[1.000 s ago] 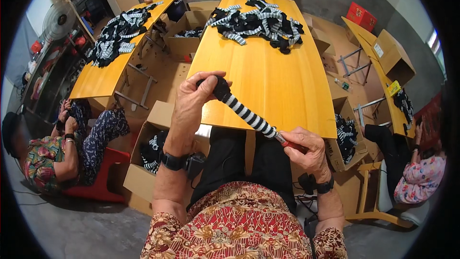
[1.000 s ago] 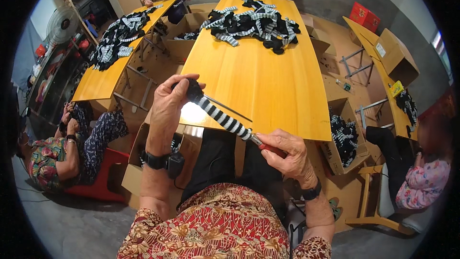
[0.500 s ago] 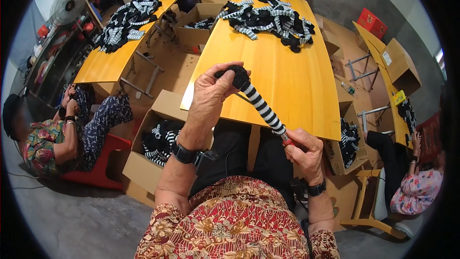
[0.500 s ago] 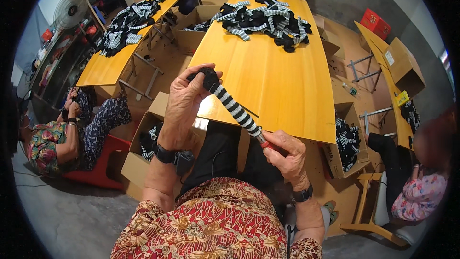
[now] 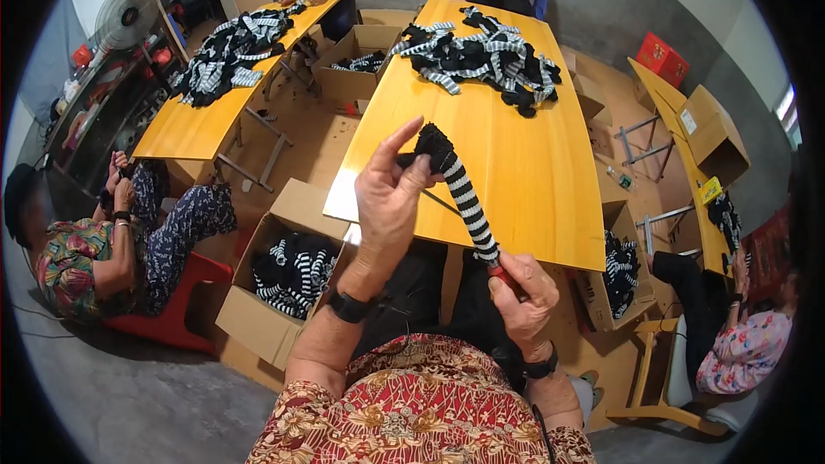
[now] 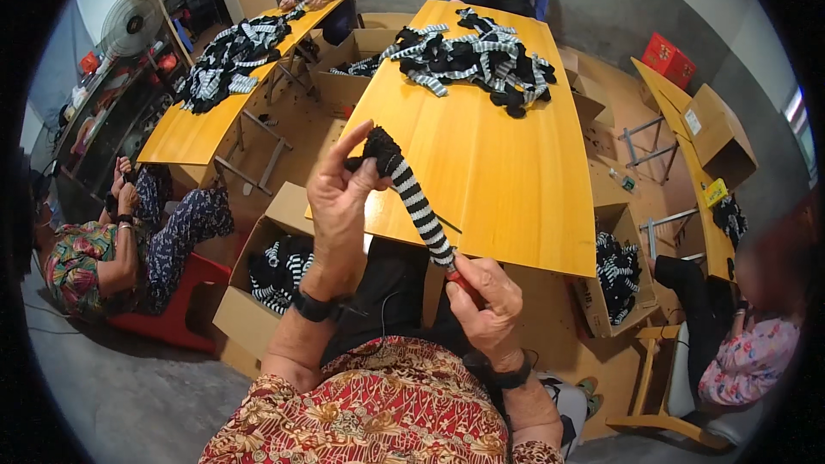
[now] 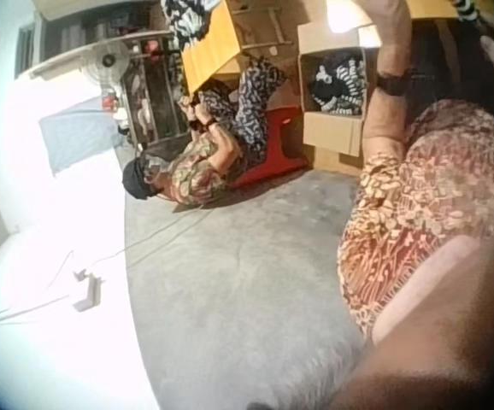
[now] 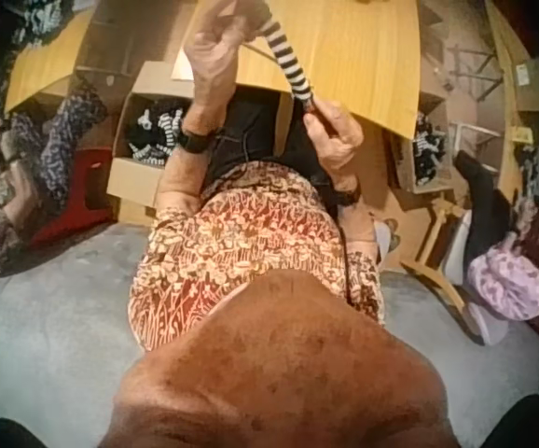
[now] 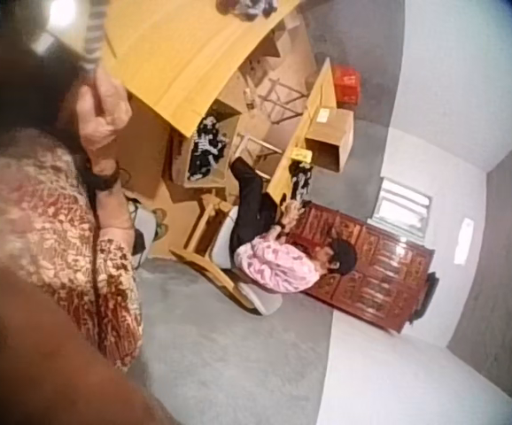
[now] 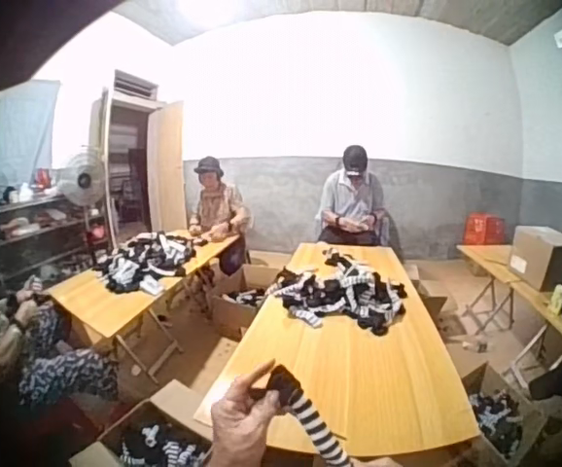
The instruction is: The person uses a red-handled screwdriver to push the fabric of a black and white striped sock back into its proper shape. They repeatedly insert the tool into the sock opening and push the material down, then inspect the sock before repeating the process on another sock.
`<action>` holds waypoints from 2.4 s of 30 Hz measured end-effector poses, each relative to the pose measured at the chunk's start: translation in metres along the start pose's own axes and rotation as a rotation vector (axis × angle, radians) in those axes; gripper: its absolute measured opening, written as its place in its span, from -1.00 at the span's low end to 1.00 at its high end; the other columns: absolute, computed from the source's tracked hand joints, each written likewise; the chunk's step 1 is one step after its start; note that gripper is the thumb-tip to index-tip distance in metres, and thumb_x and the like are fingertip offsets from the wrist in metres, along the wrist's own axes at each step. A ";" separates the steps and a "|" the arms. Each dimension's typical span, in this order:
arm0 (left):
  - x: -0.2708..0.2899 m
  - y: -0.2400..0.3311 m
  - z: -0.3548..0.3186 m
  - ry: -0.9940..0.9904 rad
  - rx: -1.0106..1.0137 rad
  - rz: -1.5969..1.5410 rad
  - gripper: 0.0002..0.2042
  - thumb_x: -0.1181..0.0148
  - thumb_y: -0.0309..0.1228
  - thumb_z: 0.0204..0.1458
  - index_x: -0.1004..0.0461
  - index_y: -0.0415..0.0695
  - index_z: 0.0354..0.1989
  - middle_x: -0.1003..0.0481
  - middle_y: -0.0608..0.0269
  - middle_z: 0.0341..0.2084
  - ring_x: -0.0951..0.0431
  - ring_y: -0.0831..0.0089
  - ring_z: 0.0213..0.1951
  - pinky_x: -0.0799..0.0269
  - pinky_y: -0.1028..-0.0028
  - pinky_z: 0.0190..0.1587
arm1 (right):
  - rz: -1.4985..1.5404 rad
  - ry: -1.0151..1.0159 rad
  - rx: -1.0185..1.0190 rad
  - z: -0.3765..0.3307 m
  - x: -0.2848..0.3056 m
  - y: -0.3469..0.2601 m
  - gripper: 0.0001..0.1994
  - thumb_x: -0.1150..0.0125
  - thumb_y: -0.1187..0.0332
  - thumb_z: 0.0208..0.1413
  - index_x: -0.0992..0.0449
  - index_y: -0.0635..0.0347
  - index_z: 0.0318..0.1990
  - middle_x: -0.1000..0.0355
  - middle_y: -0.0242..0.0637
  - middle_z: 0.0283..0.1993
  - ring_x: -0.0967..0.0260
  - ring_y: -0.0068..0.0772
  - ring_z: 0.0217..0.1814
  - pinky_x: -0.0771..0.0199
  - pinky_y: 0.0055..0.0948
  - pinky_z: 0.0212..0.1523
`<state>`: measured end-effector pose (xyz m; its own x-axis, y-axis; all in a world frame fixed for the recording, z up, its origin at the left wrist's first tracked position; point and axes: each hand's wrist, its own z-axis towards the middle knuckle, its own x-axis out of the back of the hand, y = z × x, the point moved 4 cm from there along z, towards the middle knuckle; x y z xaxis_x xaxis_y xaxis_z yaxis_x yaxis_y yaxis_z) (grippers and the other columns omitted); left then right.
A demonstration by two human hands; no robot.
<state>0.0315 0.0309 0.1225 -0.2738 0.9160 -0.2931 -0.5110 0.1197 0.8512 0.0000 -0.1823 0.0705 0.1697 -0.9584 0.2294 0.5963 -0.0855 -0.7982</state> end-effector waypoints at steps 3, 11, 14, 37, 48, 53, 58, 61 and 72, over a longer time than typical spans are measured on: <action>0.011 0.007 0.004 -0.109 0.068 -0.013 -0.62 -0.19 -0.58 0.08 -0.41 -0.23 0.12 -0.52 0.21 -0.11 -0.52 0.64 -0.22 -0.45 0.66 -0.17 | -0.033 -0.022 0.077 0.001 0.011 -0.001 -0.64 -0.25 0.62 -0.07 -0.54 0.30 -0.04 -0.47 -0.23 -0.30 -0.40 -0.54 -0.35 -0.38 -0.60 -0.37; 0.025 0.024 0.016 -0.373 -0.230 0.533 -0.75 -0.25 -0.71 -0.12 -0.52 -0.23 -0.22 -0.54 0.26 -0.20 -0.51 0.54 -0.20 -0.42 0.56 -0.21 | -0.115 -0.142 0.094 0.011 0.024 -0.011 -0.62 -0.24 0.65 -0.12 -0.55 0.29 -0.04 -0.47 -0.24 -0.32 -0.43 -0.50 -0.38 -0.43 -0.57 -0.39; 0.021 0.028 0.010 -0.437 -0.074 0.754 -0.78 -0.22 -0.71 -0.10 -0.51 -0.25 -0.24 -0.54 0.29 -0.35 -0.52 0.54 -0.26 -0.42 0.56 -0.20 | -0.164 -0.212 0.114 0.010 0.033 -0.011 -0.61 -0.24 0.65 -0.13 -0.54 0.29 -0.04 -0.47 -0.23 -0.33 -0.44 -0.45 -0.41 -0.45 -0.54 -0.42; 0.026 -0.010 -0.013 -0.426 0.297 -0.059 -0.76 -0.16 -0.55 0.09 -0.46 -0.27 -0.05 -0.56 0.19 -0.28 -0.59 0.51 -0.27 -0.57 0.55 -0.26 | 0.079 -0.132 -0.008 -0.021 0.018 -0.002 -0.62 -0.24 0.65 -0.13 -0.55 0.31 -0.05 -0.47 -0.24 -0.31 -0.38 -0.54 -0.38 -0.37 -0.59 -0.40; 0.035 -0.011 -0.015 -0.197 0.325 -0.256 -0.79 -0.25 -0.50 0.06 -0.53 -0.23 -0.11 -0.61 0.19 -0.33 -0.62 0.47 -0.30 -0.53 0.54 -0.17 | -0.070 -0.086 0.145 -0.020 0.012 -0.009 -0.60 -0.25 0.66 -0.14 -0.54 0.28 -0.04 -0.47 -0.20 -0.25 -0.44 -0.48 -0.34 -0.44 -0.57 -0.36; 0.026 -0.008 -0.017 -0.185 0.144 -0.067 -0.84 -0.22 -0.47 0.10 -0.53 -0.27 -0.18 -0.59 0.23 -0.41 -0.58 0.54 -0.38 -0.51 0.55 -0.24 | -0.087 -0.069 0.045 -0.022 0.008 -0.007 -0.62 -0.24 0.65 -0.11 -0.54 0.30 -0.04 -0.47 -0.21 -0.26 -0.44 -0.47 -0.33 -0.44 -0.55 -0.34; 0.019 -0.017 -0.025 -0.195 0.190 -0.041 -0.88 -0.20 -0.47 0.11 -0.51 -0.25 -0.23 -0.56 0.27 -0.45 -0.55 0.55 -0.38 -0.48 0.54 -0.23 | -0.102 -0.002 0.066 -0.019 -0.002 -0.015 -0.63 -0.22 0.65 -0.10 -0.54 0.31 -0.04 -0.47 -0.22 -0.26 -0.44 -0.46 -0.33 -0.45 -0.54 -0.32; 0.022 -0.011 -0.021 -0.184 0.194 -0.096 -0.86 -0.19 -0.47 0.12 -0.50 -0.26 -0.21 -0.55 0.29 -0.44 -0.55 0.57 -0.35 -0.47 0.56 -0.21 | -0.148 -0.013 0.131 -0.014 0.001 -0.016 -0.62 -0.23 0.66 -0.11 -0.53 0.33 -0.05 -0.47 -0.21 -0.26 -0.45 -0.44 -0.33 -0.46 -0.52 -0.32; 0.052 -0.005 -0.006 -0.112 0.207 -0.147 -0.81 -0.22 -0.39 0.12 -0.48 -0.22 -0.17 -0.57 0.28 -0.36 -0.56 0.60 -0.34 -0.53 0.58 -0.21 | -0.258 -0.122 0.314 -0.002 0.008 -0.022 -0.60 -0.25 0.68 -0.18 -0.55 0.29 -0.07 -0.46 -0.21 -0.30 -0.48 -0.36 -0.40 -0.49 -0.49 -0.40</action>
<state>0.0151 0.0759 0.1005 -0.1112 0.9183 -0.3801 -0.3584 0.3196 0.8771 -0.0133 -0.1889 0.0891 0.0635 -0.8757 0.4787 0.8381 -0.2136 -0.5019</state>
